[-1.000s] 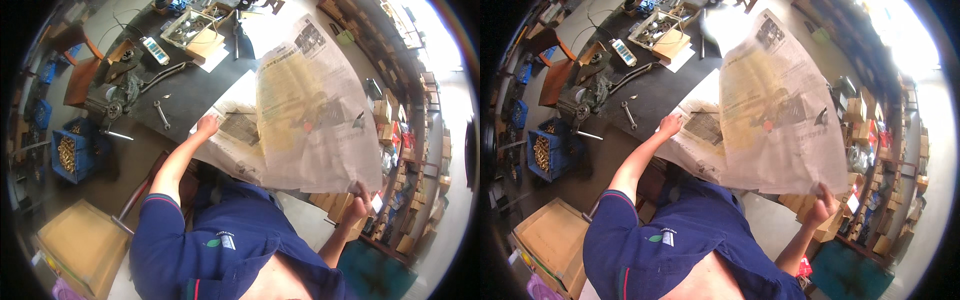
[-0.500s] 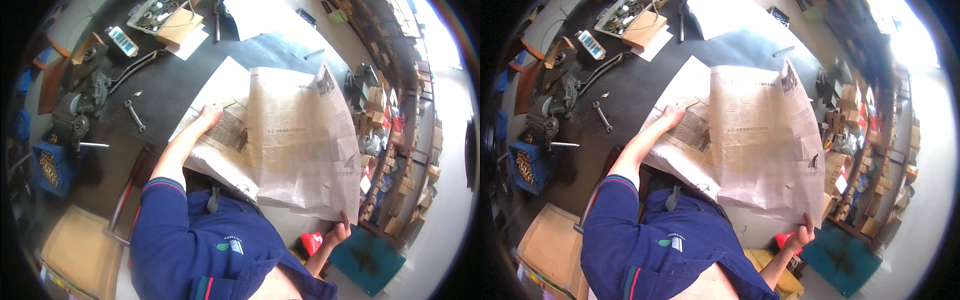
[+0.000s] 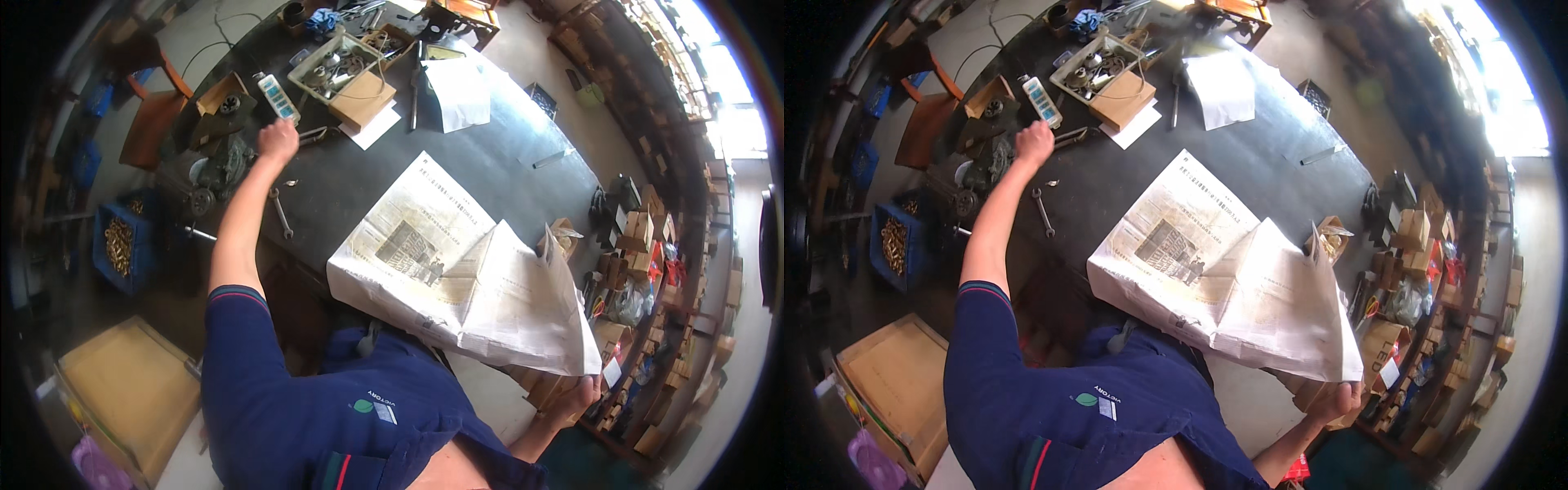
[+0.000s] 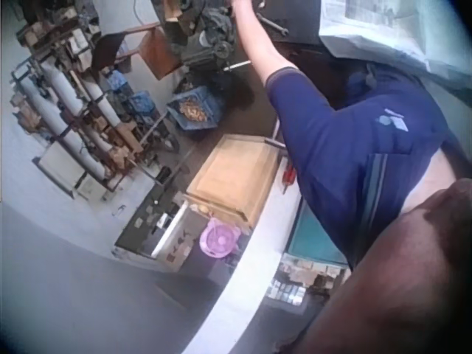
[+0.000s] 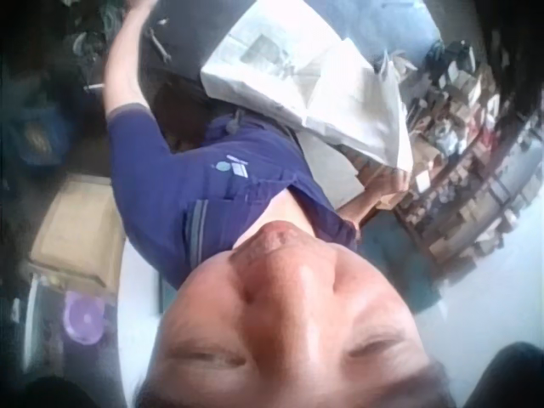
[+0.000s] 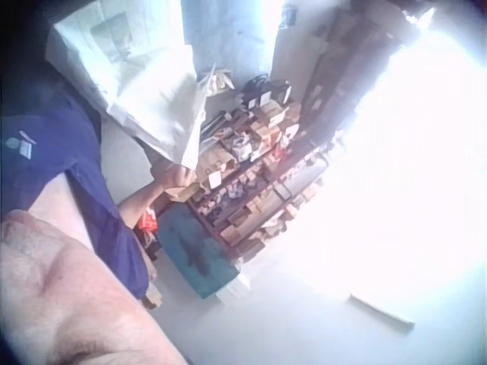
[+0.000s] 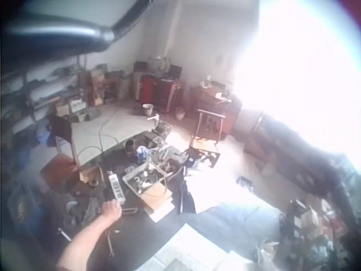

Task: The person organizes items in a cluttered workshop by handling cardboard boxes, papers, and small metal parts. They move items on a workbench, open a cabinet, and sort through various components.

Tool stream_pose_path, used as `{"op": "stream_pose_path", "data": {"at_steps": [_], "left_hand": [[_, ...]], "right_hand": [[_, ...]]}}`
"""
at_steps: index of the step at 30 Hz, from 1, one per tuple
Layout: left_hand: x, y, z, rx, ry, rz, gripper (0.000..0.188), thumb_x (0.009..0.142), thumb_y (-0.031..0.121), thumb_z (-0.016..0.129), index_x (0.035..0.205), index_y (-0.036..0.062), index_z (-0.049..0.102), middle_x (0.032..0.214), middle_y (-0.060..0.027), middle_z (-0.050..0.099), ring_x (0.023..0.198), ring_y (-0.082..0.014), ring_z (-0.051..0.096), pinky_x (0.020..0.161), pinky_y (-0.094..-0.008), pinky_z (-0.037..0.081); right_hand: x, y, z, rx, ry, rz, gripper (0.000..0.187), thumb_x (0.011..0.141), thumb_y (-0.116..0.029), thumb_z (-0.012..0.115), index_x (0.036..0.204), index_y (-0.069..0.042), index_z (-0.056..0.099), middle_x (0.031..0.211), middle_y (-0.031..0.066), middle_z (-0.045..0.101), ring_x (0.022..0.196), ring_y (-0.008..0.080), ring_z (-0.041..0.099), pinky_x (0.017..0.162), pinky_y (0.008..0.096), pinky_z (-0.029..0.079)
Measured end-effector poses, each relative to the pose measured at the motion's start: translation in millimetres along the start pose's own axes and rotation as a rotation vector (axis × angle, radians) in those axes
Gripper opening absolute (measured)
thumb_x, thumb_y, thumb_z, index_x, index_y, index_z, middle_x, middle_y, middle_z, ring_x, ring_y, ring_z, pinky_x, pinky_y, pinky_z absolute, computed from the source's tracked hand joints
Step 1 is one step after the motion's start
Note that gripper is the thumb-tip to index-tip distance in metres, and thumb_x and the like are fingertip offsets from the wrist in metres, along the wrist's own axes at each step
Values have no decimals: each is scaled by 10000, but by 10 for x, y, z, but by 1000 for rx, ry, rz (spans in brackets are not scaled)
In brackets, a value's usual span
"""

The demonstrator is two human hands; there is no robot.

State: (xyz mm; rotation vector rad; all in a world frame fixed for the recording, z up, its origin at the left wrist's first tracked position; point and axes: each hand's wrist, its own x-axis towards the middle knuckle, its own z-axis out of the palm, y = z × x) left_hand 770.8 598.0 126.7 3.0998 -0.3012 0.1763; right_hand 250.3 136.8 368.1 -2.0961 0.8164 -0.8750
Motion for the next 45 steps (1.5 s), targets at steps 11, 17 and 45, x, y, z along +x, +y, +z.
{"op": "stream_pose_path", "data": {"at_steps": [11,17,45], "left_hand": [[-953,341,441,-747,-340,79,343,786,377,519,741,37,500,763,-195,573,755,-389,543,613,-452,428],[-3116,664,1134,-1236,-933,-379,616,748,424,614,1046,-108,531,1039,-168,583,955,-242,549,824,-306,410],[-4289,2520,985,-2266,-662,-1204,465,769,379,609,1056,31,498,947,-136,584,840,-304,583,640,-457,504]], "right_hand": [[-249,28,-316,-416,137,17,445,625,-92,452,1017,90,559,917,146,584,847,252,563,789,302,435],[-1105,733,-803,-440,183,201,374,678,-71,441,969,121,577,931,173,592,852,235,562,772,297,439],[-830,1270,-1302,-299,-274,44,322,651,-124,497,869,81,617,800,139,607,762,234,576,719,305,452]]}}
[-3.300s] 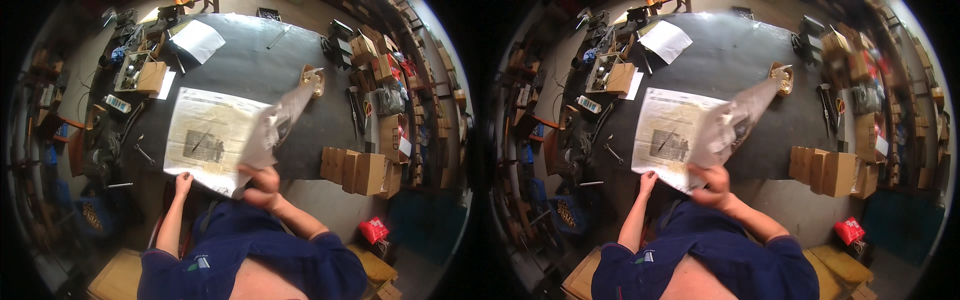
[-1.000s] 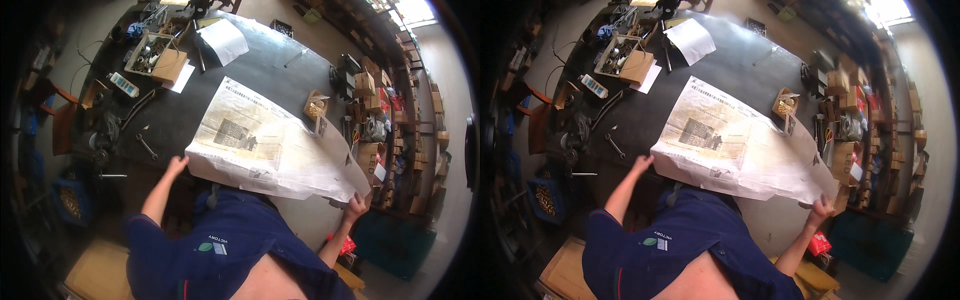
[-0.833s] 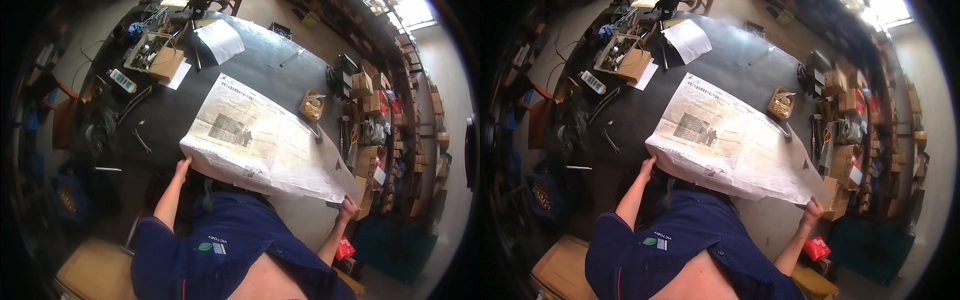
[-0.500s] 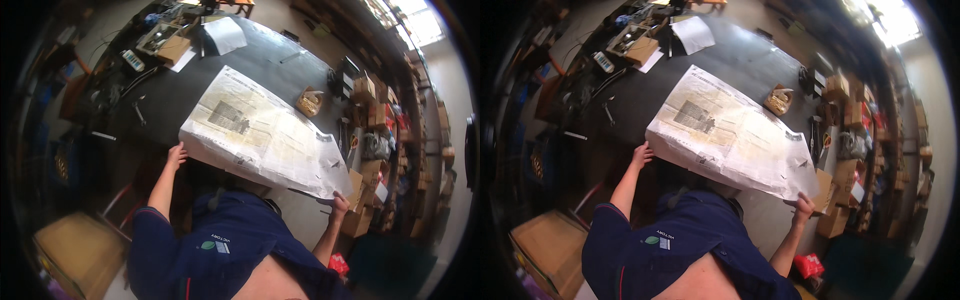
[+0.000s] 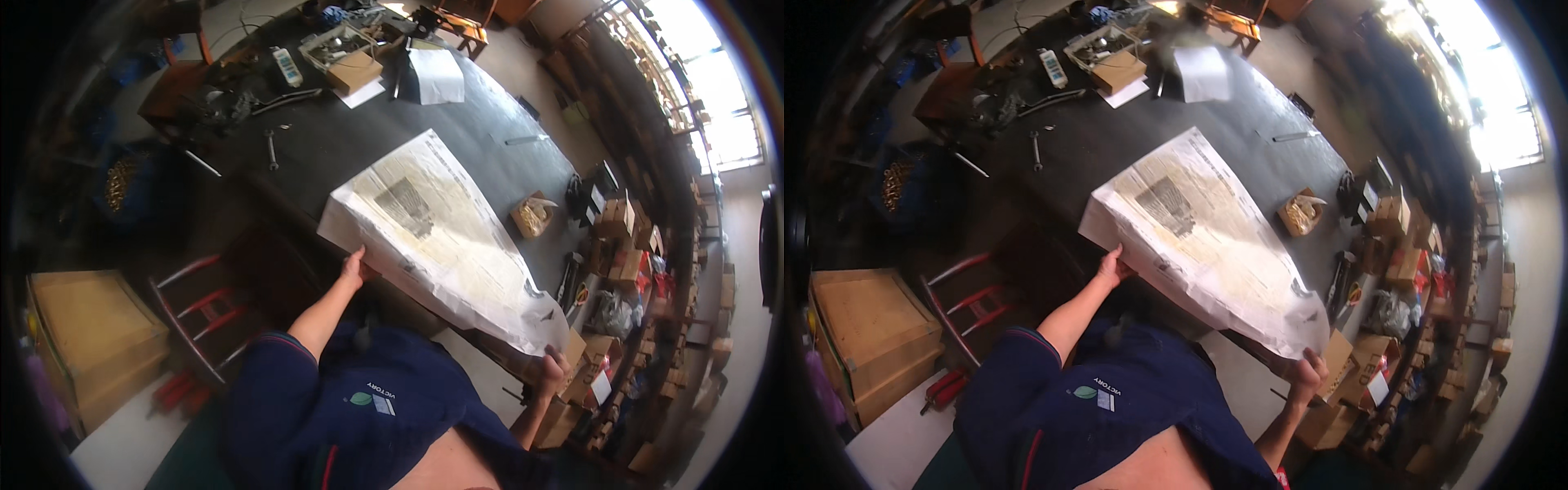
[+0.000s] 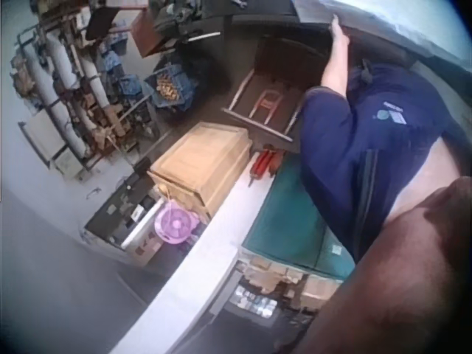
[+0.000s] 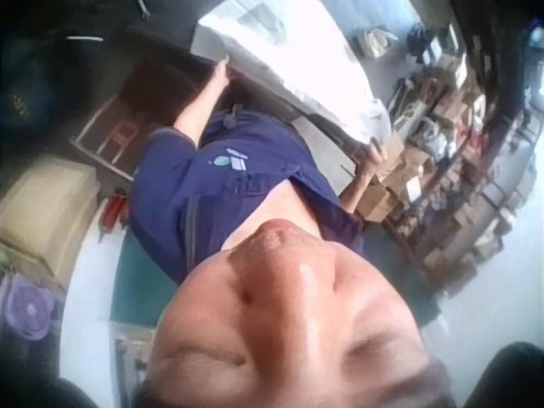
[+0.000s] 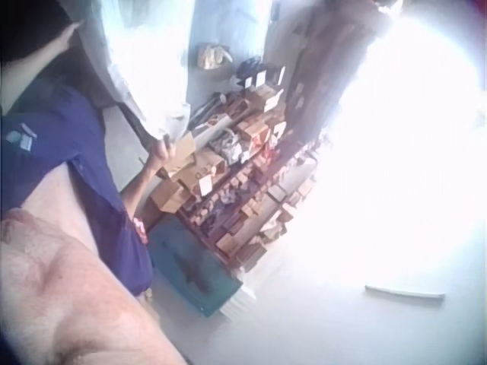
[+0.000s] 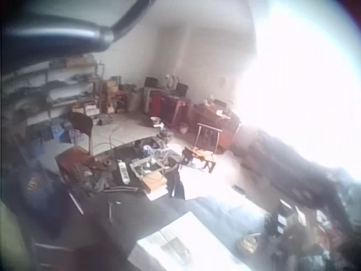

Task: The person organizes items in a cluttered workshop by handling cardboard boxes, papers, and small metal parts. They move items on a workbench, open a cabinet, and sort through various components.

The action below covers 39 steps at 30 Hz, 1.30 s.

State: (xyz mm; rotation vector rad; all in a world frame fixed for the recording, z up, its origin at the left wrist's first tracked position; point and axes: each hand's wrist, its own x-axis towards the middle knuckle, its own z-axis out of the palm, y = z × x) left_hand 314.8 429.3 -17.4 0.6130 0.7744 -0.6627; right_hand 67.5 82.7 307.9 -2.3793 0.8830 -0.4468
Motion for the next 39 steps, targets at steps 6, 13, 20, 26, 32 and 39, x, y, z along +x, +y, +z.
{"op": "stream_pose_path", "data": {"at_steps": [6,13,20,26,32,39], "left_hand": [[-308,492,282,198,262,697,182,652,21,611,829,-15,585,849,-53,593,743,-146,542,699,-277,428],[-1254,1722,224,545,151,985,271,680,18,535,945,-28,571,900,-44,598,794,-144,568,726,-260,437],[-1811,1700,-65,1012,301,714,304,613,25,551,914,-11,574,770,-23,572,560,-118,522,495,-263,409],[-2667,2117,583,555,-250,789,352,650,-13,477,990,-81,537,916,-101,603,830,-205,596,765,-318,478],[-2482,1999,355,1244,34,888,305,606,38,525,892,-62,561,800,-76,603,711,-153,571,638,-276,455],[-3682,2076,2287,1502,-442,1140,390,648,48,520,1028,-39,526,888,-25,583,779,-81,545,713,-227,440]], "right_hand": [[237,-308,-77,-243,-54,-302,296,633,-66,510,880,56,619,843,154,610,796,254,578,722,273,449],[115,-1014,131,332,-5,-22,445,614,-46,421,1011,97,561,1027,119,524,953,216,515,819,264,409],[-3,-328,324,27,-112,-424,316,617,-26,441,857,33,637,721,101,579,661,178,566,615,243,449],[-471,-381,26,251,-97,-197,393,591,-22,426,925,95,598,859,96,580,816,172,549,716,239,445],[-636,-159,422,505,-226,-31,330,579,-17,474,865,74,610,783,97,576,723,152,556,625,242,446],[-106,-1261,114,522,-161,-397,390,591,-44,483,953,65,583,876,76,523,801,142,532,696,225,417]]}}
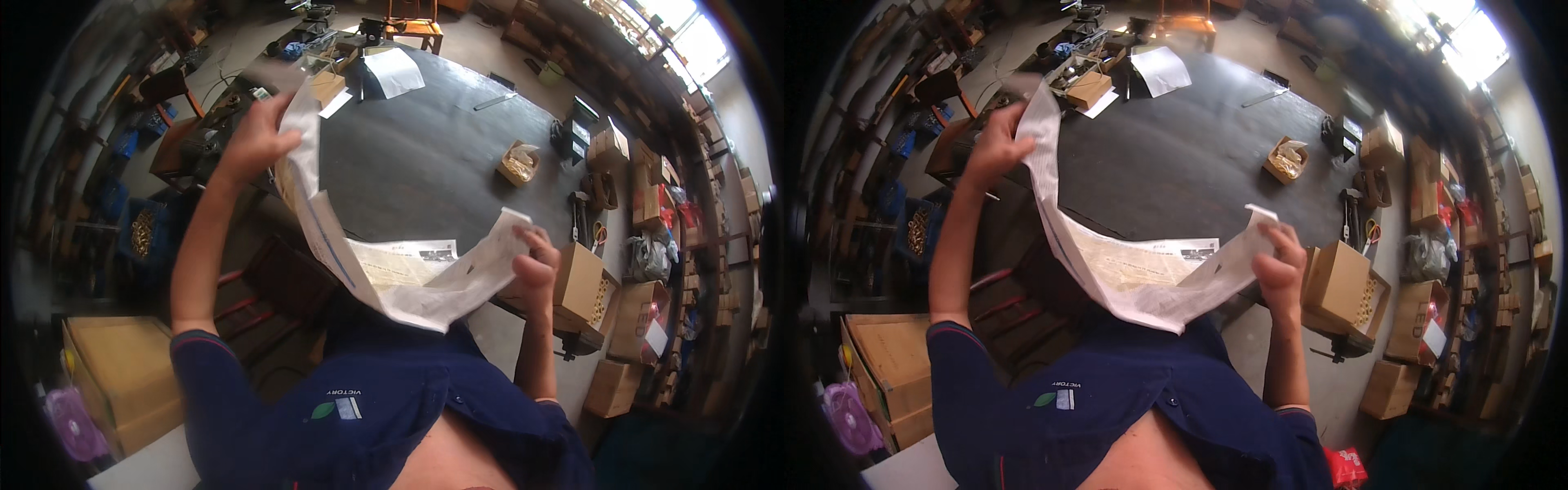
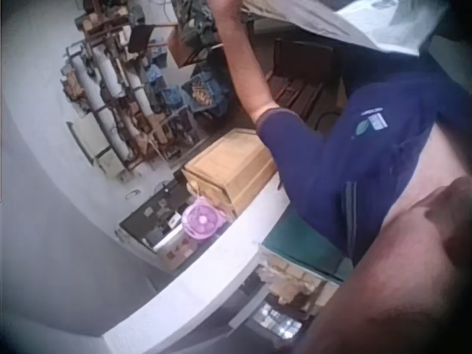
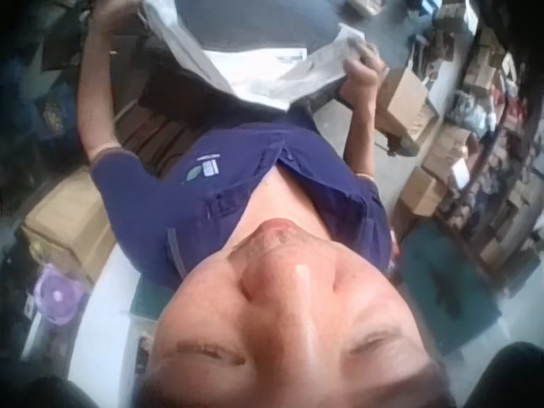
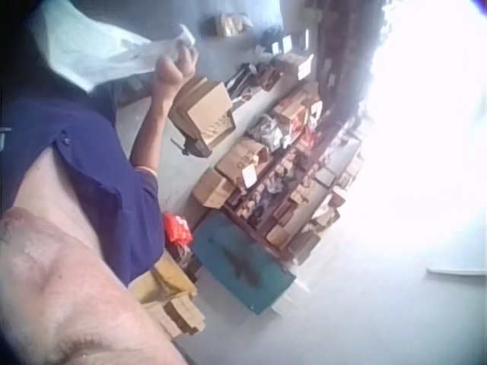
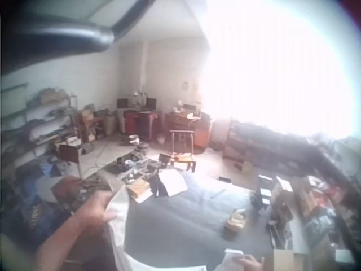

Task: The person organizes items in a cluttered workshop by handling cardboard boxes, papers, and small metal parts. They move items on a workbench, open a cabinet, and sort through various components.

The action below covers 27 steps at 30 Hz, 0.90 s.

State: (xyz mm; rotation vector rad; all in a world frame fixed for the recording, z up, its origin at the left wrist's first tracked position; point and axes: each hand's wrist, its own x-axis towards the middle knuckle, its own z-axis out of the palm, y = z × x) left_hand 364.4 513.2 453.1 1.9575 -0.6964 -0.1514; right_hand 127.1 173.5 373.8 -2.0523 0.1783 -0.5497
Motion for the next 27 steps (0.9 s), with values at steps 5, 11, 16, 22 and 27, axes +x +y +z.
{"op": "stream_pose_path", "data": {"at_steps": [5,11,16,22,27], "left_hand": [[84,928,-2,-82,-285,276,543,639,57,503,1170,-52,463,945,-80,584,835,-103,549,736,-236,438],[488,852,497,64,-406,192,585,615,84,526,1159,-111,441,670,-72,571,562,-110,529,513,-241,433],[675,965,993,117,-345,302,570,666,56,503,1222,-41,421,561,-9,514,472,-42,425,425,-216,345],[587,961,1192,215,-395,348,598,718,88,511,1285,-3,345,554,-61,514,504,-76,456,505,-241,394],[593,897,1339,-55,-389,255,560,756,138,529,1263,-30,360,677,-62,588,595,-83,512,570,-242,429]], "right_hand": [[201,-239,-134,357,94,-83,455,638,-86,487,1057,84,539,1081,86,484,979,183,512,821,251,408],[779,-696,349,587,-10,-31,648,718,-408,499,1138,84,484,1091,110,523,1003,196,515,861,278,397],[1166,-920,657,880,-94,-64,596,697,-177,466,1217,98,368,1125,196,470,1035,245,490,879,318,416],[1236,-930,791,1160,181,-74,528,650,-53,376,1157,75,447,998,97,527,884,152,503,815,238,392],[1321,-806,992,1177,231,-297,610,710,-304,491,1211,29,398,1042,136,508,929,204,523,847,302,423]]}}
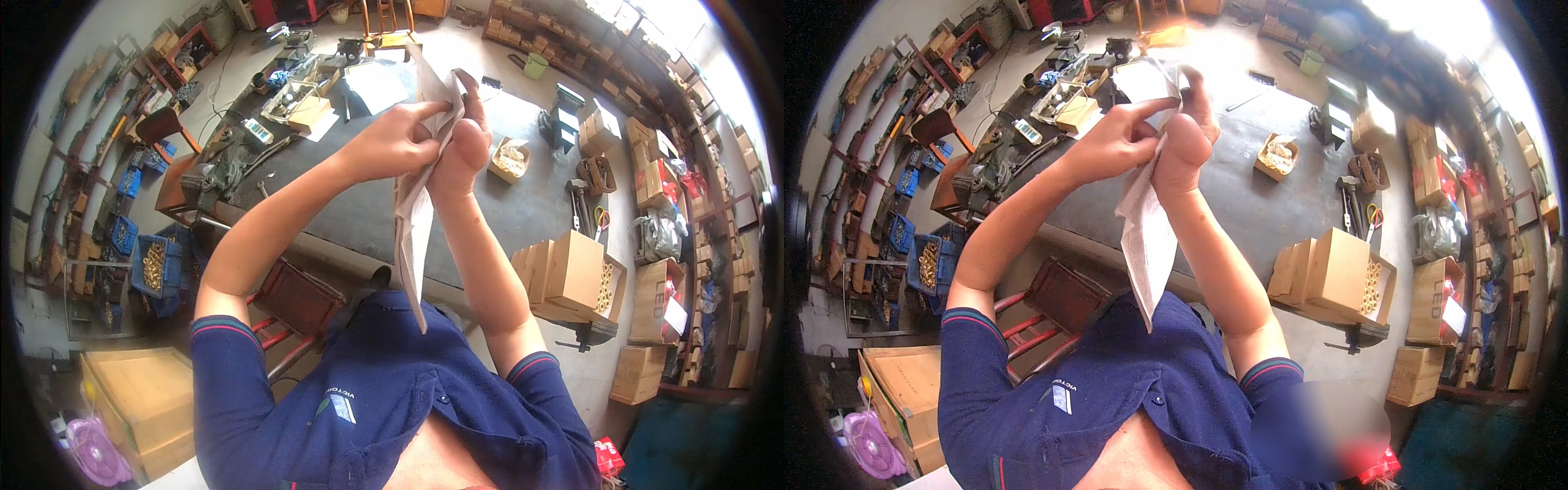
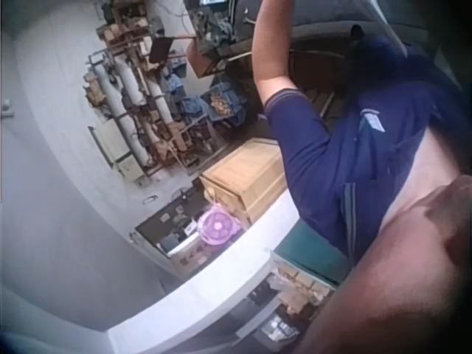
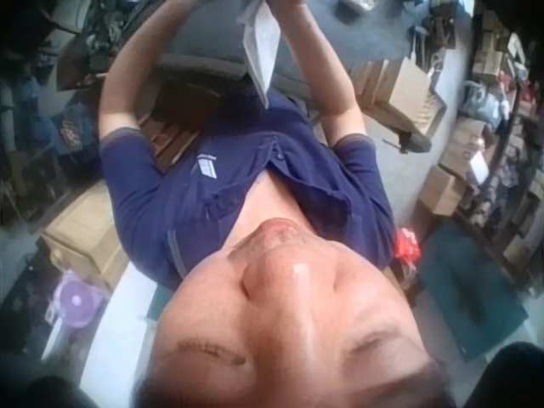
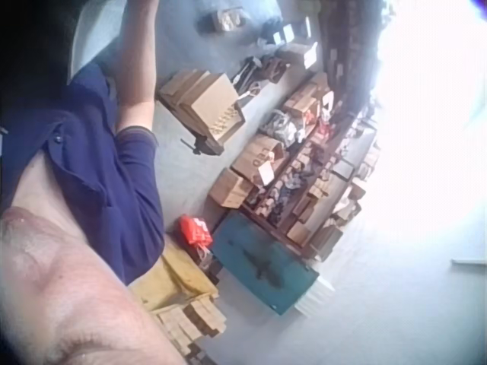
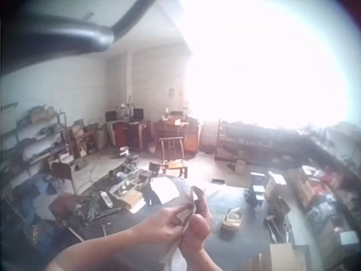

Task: The person organizes items in a cluttered workshop by handling cardboard boxes, papers, and small metal parts. They move items on a workbench, open a cabinet, and sort through various components.

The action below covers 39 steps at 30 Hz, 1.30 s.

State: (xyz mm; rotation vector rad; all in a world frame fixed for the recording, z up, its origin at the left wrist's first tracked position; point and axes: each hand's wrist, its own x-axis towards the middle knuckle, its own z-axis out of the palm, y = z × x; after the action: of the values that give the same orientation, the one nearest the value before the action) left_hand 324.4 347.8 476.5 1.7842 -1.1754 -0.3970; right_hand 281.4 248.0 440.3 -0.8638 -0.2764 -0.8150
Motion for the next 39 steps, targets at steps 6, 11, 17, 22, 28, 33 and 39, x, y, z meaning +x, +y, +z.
{"op": "stream_pose_path", "data": {"at_steps": [6,11,17,22,28,33,39], "left_hand": [[-25,39,34,-397,126,-40,563,794,246,568,1235,-43,371,1030,-115,542,896,-129,514,779,-265,411],[-110,-82,79,-397,258,44,527,764,198,614,1162,-64,388,887,-136,584,793,-142,562,707,-256,440],[-123,-288,91,-592,382,-185,328,670,10,497,991,-56,508,880,-107,586,718,-146,578,660,-267,485],[-462,-536,-380,-465,535,-228,368,691,9,473,1052,-61,466,866,-126,578,724,-168,595,653,-266,512],[-872,-1080,-657,-579,652,-378,346,732,50,492,1050,-83,466,889,-128,568,704,-182,599,638,-264,520],[-891,-1126,-730,-622,730,-350,351,726,15,494,1059,-91,457,939,-143,567,764,-207,600,713,-306,515],[-1117,-1048,-893,-565,758,-304,355,715,3,499,1059,-75,457,972,-125,554,806,-199,581,738,-301,497]], "right_hand": [[123,65,-2,-3,-43,-100,856,594,-549,564,1231,4,423,1139,99,484,1077,200,436,947,309,299],[19,-183,171,-28,-122,89,816,535,-402,568,1247,-31,428,1216,149,469,1117,201,430,974,306,277],[-31,-125,-296,-281,-200,66,684,615,-388,557,1157,26,502,1149,148,525,1049,194,484,922,282,343],[-938,-794,-1427,-595,-144,340,560,608,-234,527,1059,97,528,972,156,591,863,192,576,788,293,454],[-2084,-621,-1720,392,143,1158,843,625,-426,655,1307,-64,318,1097,284,463,1016,396,503,815,448,468],[-2010,650,-1895,911,545,1044,577,700,-291,473,1260,-168,411,1227,256,325,1035,345,427,803,384,450],[-1669,1037,-1559,812,369,1220,572,708,-343,456,1245,-147,425,1159,218,405,987,308,460,781,406,434]]}}
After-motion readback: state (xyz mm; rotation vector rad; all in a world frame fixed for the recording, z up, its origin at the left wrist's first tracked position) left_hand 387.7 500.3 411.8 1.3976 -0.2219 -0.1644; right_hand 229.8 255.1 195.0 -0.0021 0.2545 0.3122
